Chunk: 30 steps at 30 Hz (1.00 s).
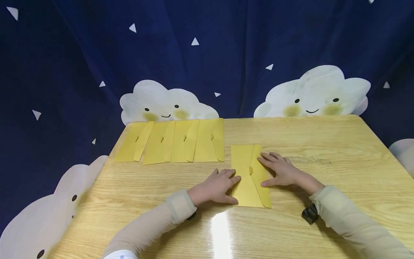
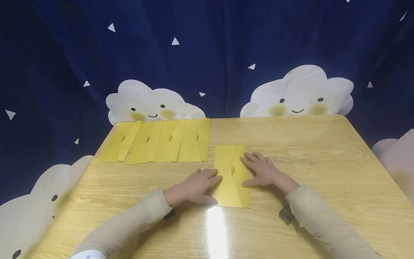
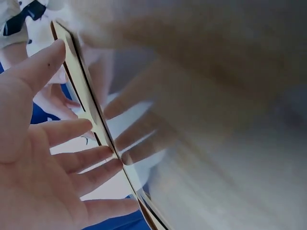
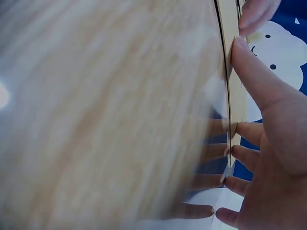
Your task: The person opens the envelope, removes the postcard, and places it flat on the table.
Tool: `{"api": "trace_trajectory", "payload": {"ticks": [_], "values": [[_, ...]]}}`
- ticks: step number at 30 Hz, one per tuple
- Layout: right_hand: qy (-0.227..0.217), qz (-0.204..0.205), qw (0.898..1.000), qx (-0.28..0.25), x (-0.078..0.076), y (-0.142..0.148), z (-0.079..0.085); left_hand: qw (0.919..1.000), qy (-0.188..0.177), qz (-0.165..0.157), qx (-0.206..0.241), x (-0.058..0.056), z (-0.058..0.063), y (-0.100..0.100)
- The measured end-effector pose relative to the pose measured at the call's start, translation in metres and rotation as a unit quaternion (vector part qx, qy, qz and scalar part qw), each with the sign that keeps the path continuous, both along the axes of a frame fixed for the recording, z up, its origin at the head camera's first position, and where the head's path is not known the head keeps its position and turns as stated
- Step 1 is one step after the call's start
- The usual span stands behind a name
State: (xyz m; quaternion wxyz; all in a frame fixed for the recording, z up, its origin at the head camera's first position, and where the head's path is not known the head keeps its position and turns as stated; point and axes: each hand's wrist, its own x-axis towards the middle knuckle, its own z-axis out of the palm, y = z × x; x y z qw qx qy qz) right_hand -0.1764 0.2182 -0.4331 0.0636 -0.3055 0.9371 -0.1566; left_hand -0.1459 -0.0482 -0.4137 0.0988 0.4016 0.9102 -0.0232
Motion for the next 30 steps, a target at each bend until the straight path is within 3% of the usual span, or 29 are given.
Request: {"api": "trace_trajectory", "payload": {"ticks": [6,14,21,30], "values": [[-0.004,-0.001,1.0,0.009,0.0,0.001,0.003,0.9965,0.016,0.002,0.082,-0.023,-0.001,0.008],[-0.002,-0.001,1.0,0.012,-0.001,0.001,0.005,0.9774,-0.059,0.031,0.2,-0.052,-0.006,0.028],[0.004,0.006,1.0,0.008,-0.002,-0.001,0.002,0.9682,-0.122,0.055,0.211,-0.06,-0.01,0.036],[0.0,0.001,1.0,0.013,-0.001,-0.001,0.003,0.9662,-0.133,0.056,0.214,-0.058,-0.014,0.038]]}}
